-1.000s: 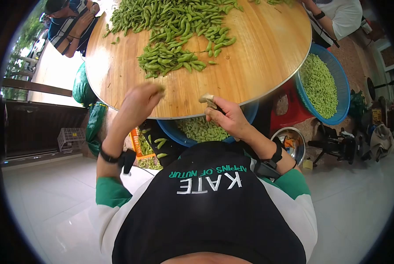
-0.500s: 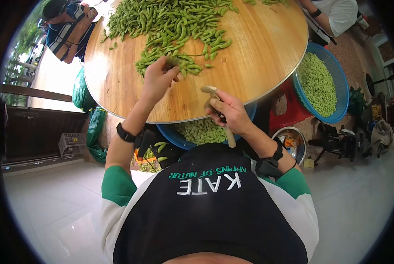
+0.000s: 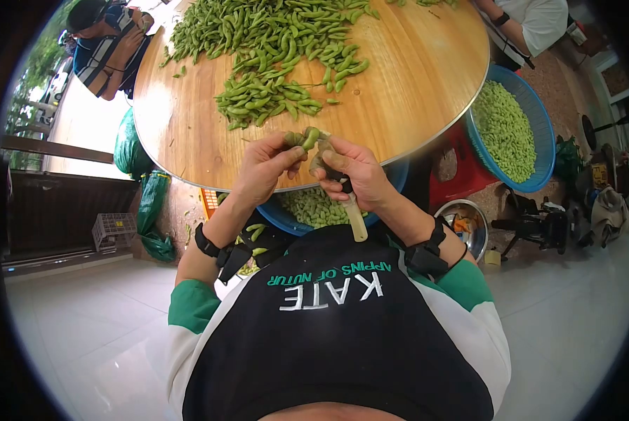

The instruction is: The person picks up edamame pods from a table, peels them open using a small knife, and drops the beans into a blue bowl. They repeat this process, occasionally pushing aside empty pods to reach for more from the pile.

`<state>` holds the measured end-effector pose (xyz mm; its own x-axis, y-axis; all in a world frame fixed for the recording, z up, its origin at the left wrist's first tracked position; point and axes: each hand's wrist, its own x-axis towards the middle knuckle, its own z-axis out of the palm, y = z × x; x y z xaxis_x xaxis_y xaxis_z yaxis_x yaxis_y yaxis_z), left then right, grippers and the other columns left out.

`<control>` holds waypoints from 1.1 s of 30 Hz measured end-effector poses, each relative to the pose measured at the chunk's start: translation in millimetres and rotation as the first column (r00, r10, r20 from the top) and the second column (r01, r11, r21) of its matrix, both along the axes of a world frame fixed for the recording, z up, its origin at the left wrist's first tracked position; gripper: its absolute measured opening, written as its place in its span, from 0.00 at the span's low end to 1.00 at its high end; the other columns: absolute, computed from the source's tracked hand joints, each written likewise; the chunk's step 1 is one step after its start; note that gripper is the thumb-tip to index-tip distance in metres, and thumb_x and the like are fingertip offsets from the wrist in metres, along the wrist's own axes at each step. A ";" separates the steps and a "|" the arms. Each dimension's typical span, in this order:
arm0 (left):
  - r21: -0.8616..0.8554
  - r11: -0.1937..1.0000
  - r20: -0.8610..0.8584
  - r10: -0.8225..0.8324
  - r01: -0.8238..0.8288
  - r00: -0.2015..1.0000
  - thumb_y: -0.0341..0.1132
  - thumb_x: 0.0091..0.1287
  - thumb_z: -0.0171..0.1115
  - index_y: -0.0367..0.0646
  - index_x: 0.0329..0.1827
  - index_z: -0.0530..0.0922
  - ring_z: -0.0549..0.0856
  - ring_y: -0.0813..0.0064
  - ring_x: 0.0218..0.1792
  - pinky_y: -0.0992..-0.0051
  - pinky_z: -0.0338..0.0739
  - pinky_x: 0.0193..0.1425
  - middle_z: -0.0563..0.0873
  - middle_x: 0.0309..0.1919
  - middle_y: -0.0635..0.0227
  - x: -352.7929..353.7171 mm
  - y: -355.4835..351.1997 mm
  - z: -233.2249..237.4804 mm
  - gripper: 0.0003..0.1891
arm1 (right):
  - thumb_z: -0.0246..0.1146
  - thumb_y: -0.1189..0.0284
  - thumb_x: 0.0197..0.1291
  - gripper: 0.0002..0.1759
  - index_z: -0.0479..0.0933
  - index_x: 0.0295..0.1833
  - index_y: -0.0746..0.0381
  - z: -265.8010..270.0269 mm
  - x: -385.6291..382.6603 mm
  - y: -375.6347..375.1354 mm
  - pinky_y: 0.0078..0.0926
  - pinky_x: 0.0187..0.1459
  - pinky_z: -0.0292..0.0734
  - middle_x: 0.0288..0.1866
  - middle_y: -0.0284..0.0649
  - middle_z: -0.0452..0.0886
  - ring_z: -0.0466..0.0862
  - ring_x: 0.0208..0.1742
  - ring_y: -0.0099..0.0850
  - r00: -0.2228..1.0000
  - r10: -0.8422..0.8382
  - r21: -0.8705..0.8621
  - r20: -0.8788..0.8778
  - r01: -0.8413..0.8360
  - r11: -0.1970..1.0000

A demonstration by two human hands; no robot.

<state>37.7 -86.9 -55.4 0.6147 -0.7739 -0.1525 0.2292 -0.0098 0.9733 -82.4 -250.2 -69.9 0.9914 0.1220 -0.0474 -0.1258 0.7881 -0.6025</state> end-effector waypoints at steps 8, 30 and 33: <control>-0.017 1.000 0.089 -0.017 0.019 0.996 0.28 0.68 0.59 0.33 0.49 0.79 0.74 0.86 0.29 0.84 0.70 0.32 0.81 0.31 0.73 -2.9 1.6 -1.3 0.10 | 0.53 0.68 0.71 0.23 0.62 0.69 0.58 1.6 -2.4 3.4 0.12 0.19 0.62 0.35 0.36 0.74 0.67 0.23 0.18 1.000 0.014 -0.013 0.000 -0.014 1.000; -0.300 0.934 -0.640 -0.350 0.196 0.684 0.28 0.66 0.60 0.39 0.46 0.79 0.77 0.81 0.27 0.81 0.70 0.28 0.82 0.31 0.70 9.3 -0.1 -14.5 0.08 | 0.54 0.70 0.69 0.18 0.70 0.63 0.61 -4.7 -4.3 -6.6 0.11 0.16 0.59 0.31 0.36 0.74 0.64 0.19 0.16 0.991 0.133 0.161 -0.017 -0.129 0.979; 0.101 0.988 0.172 -0.137 0.121 0.975 0.27 0.67 0.59 0.37 0.47 0.79 0.77 0.81 0.26 0.77 0.71 0.27 0.82 0.31 0.71 2.5 -3.9 -3.6 0.08 | 0.54 0.69 0.70 0.17 0.70 0.62 0.60 -6.5 -3.5 -5.8 0.11 0.16 0.60 0.31 0.36 0.73 0.64 0.19 0.17 0.990 0.052 0.136 -0.130 -0.034 0.990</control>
<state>40.2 -90.9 -59.0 0.5339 -0.8368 -0.1216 0.0435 -0.1164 0.9922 -85.9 -256.0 -76.4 0.9711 0.1780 -0.1587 -0.2328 0.8524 -0.4683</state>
